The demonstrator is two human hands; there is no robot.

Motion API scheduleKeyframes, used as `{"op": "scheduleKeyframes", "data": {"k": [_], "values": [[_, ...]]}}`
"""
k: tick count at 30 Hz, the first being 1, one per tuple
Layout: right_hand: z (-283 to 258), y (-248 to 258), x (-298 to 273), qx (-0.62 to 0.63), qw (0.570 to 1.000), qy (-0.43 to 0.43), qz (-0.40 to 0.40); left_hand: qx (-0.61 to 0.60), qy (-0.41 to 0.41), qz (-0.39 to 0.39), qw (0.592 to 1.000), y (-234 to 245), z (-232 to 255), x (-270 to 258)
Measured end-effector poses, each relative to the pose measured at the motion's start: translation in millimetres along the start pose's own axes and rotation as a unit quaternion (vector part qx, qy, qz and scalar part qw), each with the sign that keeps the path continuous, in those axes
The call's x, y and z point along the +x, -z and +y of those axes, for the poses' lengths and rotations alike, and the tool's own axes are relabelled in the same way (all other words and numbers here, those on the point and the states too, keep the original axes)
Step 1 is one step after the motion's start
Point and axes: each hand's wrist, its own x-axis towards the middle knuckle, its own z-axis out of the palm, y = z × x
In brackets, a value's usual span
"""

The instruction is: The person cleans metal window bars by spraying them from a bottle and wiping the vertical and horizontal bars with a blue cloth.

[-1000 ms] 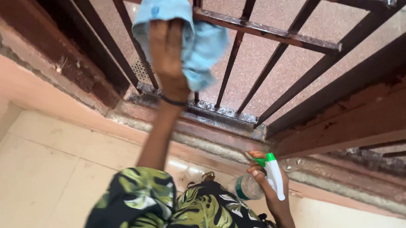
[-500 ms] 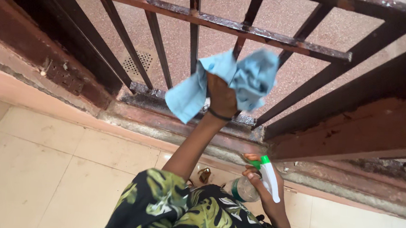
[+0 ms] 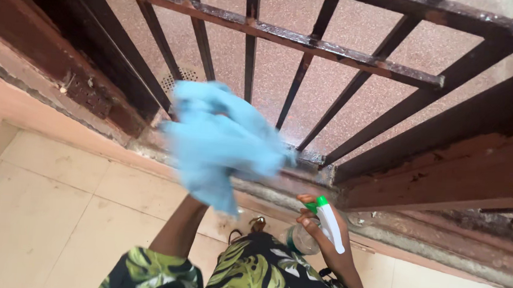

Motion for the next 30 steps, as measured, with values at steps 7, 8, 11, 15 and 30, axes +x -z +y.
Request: {"op": "scheduleKeyframes", "data": {"k": [7,8,11,15,30], "values": [[3,4,1,-0.019,0.999,-0.026,0.013,-0.026,-0.088,0.181,0.979,-45,13,19],[0,4,2,-0.008,1.000,-0.005,0.007,-0.026,-0.105,0.188,0.976,-57,16,19],[-8,4,4,-0.019,0.999,0.013,0.030,-0.049,-0.133,0.155,0.978,-90,20,6],[-11,11,5,-0.005,0.999,0.010,0.047,-0.112,-0.105,0.055,0.987,-104,1,-27],[-15,-4,18,-0.012,1.000,0.025,0.000,-0.343,-0.038,0.194,0.918,-71,79,56]]}}
